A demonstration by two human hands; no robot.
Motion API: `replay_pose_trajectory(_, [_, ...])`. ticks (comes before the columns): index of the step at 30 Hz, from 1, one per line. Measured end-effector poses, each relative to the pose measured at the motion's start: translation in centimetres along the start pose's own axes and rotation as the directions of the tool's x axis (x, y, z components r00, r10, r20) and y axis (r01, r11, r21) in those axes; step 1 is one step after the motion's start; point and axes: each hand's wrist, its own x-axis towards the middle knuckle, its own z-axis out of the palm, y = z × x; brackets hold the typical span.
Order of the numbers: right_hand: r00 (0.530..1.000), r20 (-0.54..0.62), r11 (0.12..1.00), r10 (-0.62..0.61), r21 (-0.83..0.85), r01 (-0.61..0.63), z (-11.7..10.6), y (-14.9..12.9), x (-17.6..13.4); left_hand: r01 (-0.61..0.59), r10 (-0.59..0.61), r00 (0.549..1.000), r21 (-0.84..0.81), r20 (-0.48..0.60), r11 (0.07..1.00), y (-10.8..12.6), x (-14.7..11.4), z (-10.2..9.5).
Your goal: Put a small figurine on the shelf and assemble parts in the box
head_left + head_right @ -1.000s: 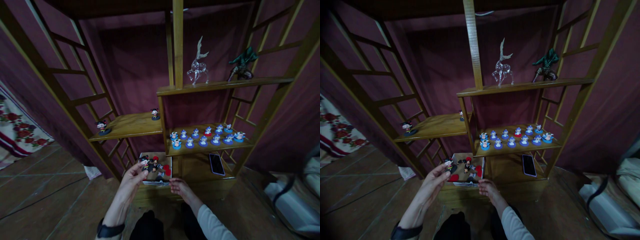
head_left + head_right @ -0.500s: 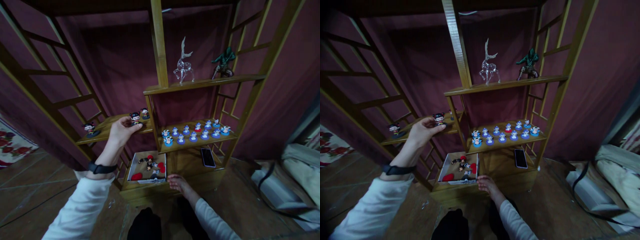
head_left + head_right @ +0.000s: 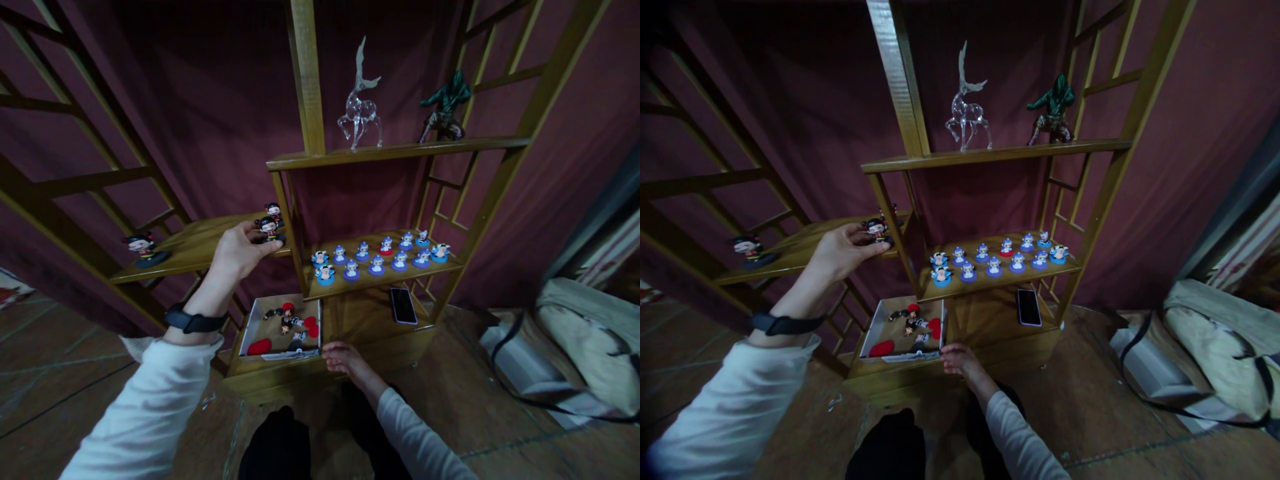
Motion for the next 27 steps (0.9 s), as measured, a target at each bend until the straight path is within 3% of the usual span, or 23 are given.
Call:
replay_pose_trajectory(7, [0.999, -0.014, 0.997, 0.033, -0.074, -0.034, 0.6, -0.2, 0.1, 0.067, -0.061, 0.992, -0.044, 0.113, 0.997, 0.3, 0.5, 0.0])
replay_pose_trajectory(16, [1.000, 0.006, 0.991, 0.024, -0.132, -0.023, 0.0, 0.6, 0.4, 0.062, -0.050, 0.985, -0.070, 0.164, 0.996, 0.5, 0.5, 0.0])
replay_pose_trajectory(20, [1.000, 0.028, 0.990, -0.005, -0.139, 0.008, 0.0, 0.3, -0.2, 0.045, -0.027, 0.977, -0.081, 0.211, 0.996, 0.6, 0.4, 0.1])
replay_pose_trajectory(27, [1.000, 0.016, 0.985, 0.007, -0.175, -0.004, 0.3, 0.3, -0.4, -0.050, 0.054, 0.983, -0.027, 0.178, 0.998, 1.2, -0.6, 0.5])
